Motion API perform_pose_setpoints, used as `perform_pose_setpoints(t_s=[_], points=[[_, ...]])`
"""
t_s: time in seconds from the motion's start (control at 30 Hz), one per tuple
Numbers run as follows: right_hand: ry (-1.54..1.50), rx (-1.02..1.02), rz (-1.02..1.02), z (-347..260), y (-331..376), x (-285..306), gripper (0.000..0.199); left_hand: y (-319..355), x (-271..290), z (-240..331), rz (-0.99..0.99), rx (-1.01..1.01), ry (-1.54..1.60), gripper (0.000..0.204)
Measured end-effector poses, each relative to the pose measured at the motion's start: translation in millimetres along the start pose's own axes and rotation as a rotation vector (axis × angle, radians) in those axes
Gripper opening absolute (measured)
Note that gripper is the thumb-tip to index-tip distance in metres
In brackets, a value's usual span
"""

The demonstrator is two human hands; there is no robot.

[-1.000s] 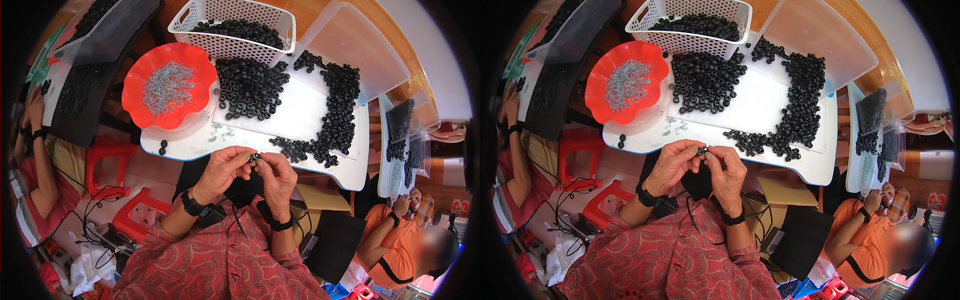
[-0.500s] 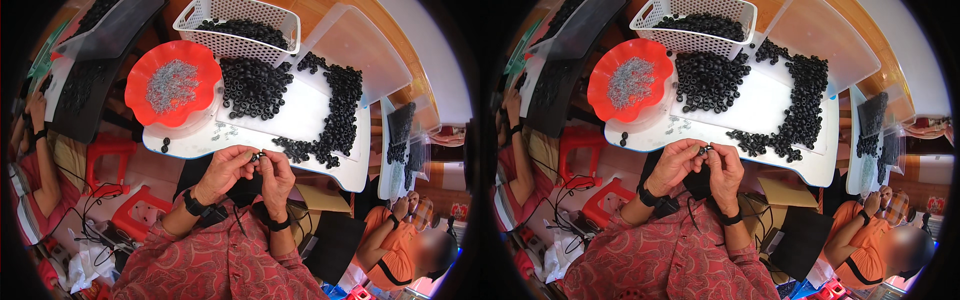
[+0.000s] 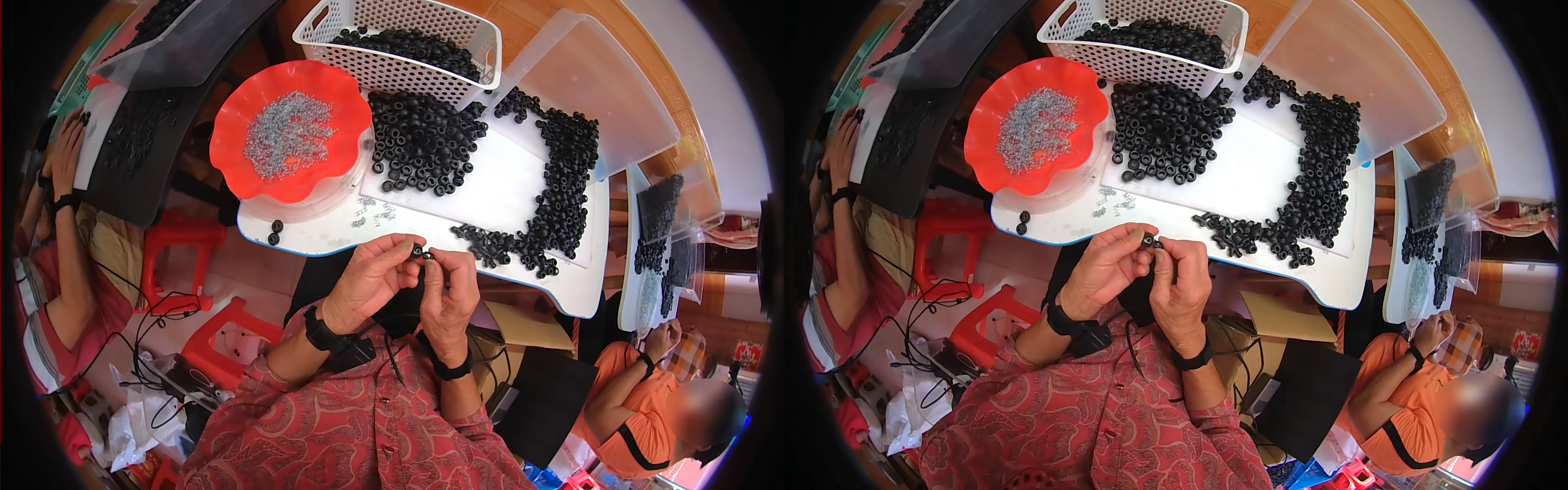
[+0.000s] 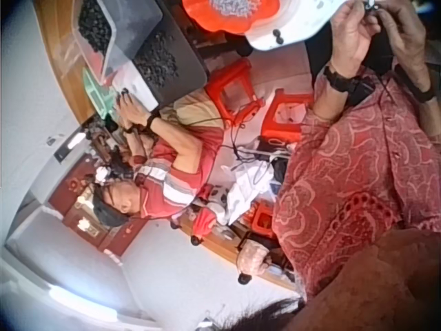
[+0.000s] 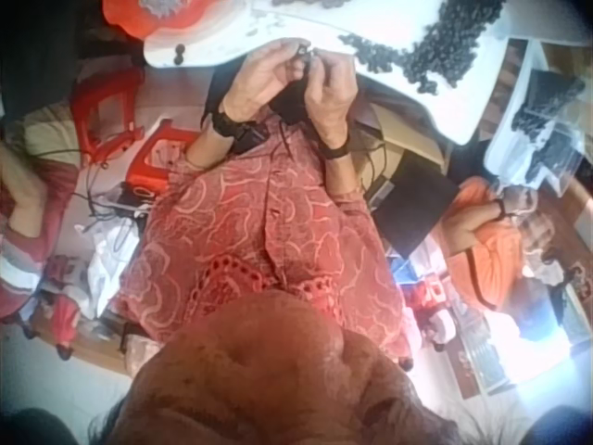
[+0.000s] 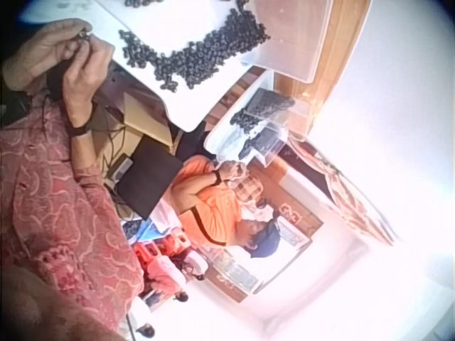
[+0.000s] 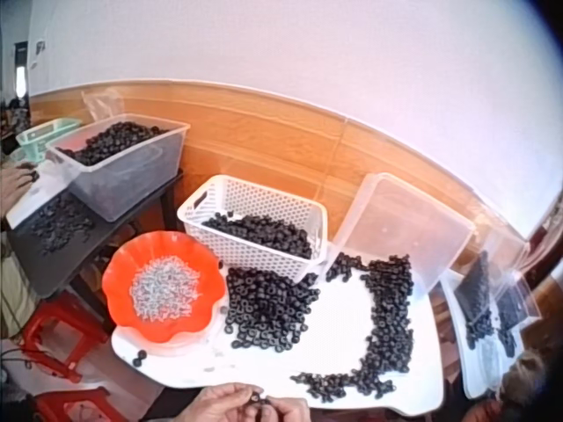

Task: Assembling small metal pins into black plastic rings at a workstation.

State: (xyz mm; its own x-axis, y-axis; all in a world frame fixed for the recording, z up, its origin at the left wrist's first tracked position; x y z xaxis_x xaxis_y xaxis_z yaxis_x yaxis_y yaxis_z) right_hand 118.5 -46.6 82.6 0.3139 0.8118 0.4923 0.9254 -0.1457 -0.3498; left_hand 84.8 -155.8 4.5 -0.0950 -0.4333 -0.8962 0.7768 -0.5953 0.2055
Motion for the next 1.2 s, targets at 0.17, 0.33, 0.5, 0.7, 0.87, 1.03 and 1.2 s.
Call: perform_pose_setpoints(t_s=[0.17, 0.33, 0.5, 0.7, 0.87, 1.03, 1.2], points=[[0.038, 0.027, -0.006, -2.3, 0.3, -1.8, 0.011, -0.7, 0.6, -0.7, 0.013, -0.009, -0.006, 0.025], [0.047, 0.029, -0.004, -0.2, 0.2, -2.7, 0.012, -0.1, -0.3, -0.1, 0.023, -0.028, -0.028, 0.025], [0.058, 0.035, -0.007, 0.3, -0.1, -3.5, 0.012, 0.1, 1.0, -1.5, 0.032, -0.036, -0.039, 0.025], [0.064, 0.036, -0.007, 3.4, 0.9, -3.9, 0.011, 0.3, 0.7, -2.4, 0.032, -0.046, -0.053, 0.025], [0.058, 0.044, 0.013, 1.7, 1.3, -3.2, 0.01, 0.2, -0.2, -3.3, 0.019, -0.047, -0.041, 0.026], [0.044, 0.023, -0.003, 4.6, 1.6, -4.2, 0.01, -0.8, 1.2, -5.2, 0.037, -0.028, 0.004, 0.026], [0.053, 0.034, 0.0, 3.6, 0.8, -5.3, 0.011, -1.1, 1.0, -3.7, 0.034, -0.018, 0.009, 0.025]])
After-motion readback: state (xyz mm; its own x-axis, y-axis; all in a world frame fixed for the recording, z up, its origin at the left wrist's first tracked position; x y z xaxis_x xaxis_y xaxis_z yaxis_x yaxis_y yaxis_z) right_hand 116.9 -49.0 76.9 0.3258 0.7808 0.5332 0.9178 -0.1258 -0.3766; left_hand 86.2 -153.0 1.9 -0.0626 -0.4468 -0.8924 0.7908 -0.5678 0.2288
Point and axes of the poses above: each hand's wrist, its own y-axis away from the middle knuckle, its own x-axis out of the back of the hand, z = x × y, the point moved 6 cm from there along -y, towards the middle knuckle, and after that the axes turned 6 degrees about -z, right-handed, at the moved point
